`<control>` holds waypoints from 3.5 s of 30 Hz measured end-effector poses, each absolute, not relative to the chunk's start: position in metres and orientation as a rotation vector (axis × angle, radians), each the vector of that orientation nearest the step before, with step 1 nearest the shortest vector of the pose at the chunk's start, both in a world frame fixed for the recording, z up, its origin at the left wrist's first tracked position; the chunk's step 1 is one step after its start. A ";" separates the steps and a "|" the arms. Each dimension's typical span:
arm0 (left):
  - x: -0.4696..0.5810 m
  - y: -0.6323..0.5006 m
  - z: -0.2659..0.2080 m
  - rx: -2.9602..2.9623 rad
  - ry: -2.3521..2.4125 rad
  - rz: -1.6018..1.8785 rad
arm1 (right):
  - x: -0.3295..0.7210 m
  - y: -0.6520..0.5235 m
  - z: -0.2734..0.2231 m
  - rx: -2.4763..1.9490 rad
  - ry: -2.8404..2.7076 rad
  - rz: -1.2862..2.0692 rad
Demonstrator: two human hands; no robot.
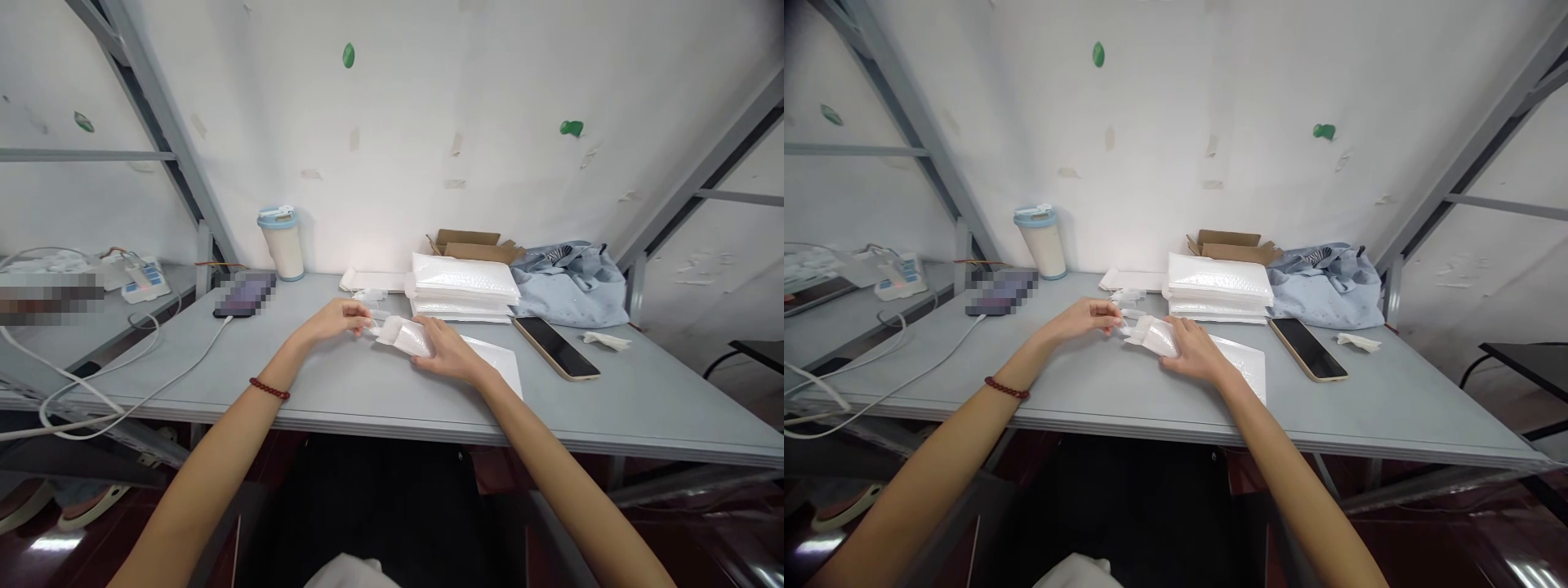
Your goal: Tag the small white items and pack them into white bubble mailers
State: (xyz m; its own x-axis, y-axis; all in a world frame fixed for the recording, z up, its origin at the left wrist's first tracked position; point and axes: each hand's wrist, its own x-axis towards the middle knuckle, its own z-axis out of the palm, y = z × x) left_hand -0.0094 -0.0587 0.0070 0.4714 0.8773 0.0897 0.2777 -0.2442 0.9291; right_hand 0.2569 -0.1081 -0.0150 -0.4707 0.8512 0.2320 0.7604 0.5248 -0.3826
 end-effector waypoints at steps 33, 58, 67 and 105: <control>0.034 -0.079 -0.005 1.909 0.859 0.643 | 0.245 -0.108 -0.022 -1.175 -2.415 0.238; 0.011 -0.064 0.001 1.551 1.141 1.057 | 0.245 -0.112 -0.019 -1.151 -2.421 0.088; 0.032 -0.077 -0.008 1.697 1.071 0.680 | 0.245 -0.111 -0.025 -1.117 -2.385 -0.155; 0.041 -0.083 -0.022 2.286 0.930 0.887 | 0.228 -0.110 -0.034 -1.254 -2.362 -0.538</control>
State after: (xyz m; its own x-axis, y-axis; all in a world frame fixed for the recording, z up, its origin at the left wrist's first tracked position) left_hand 0.0407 -0.0829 -0.0220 0.5518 0.7451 0.3748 0.4097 -0.6335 0.6563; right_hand 0.2276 -0.1104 -0.0341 -0.5109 0.6834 0.5215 0.8418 0.5207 0.1423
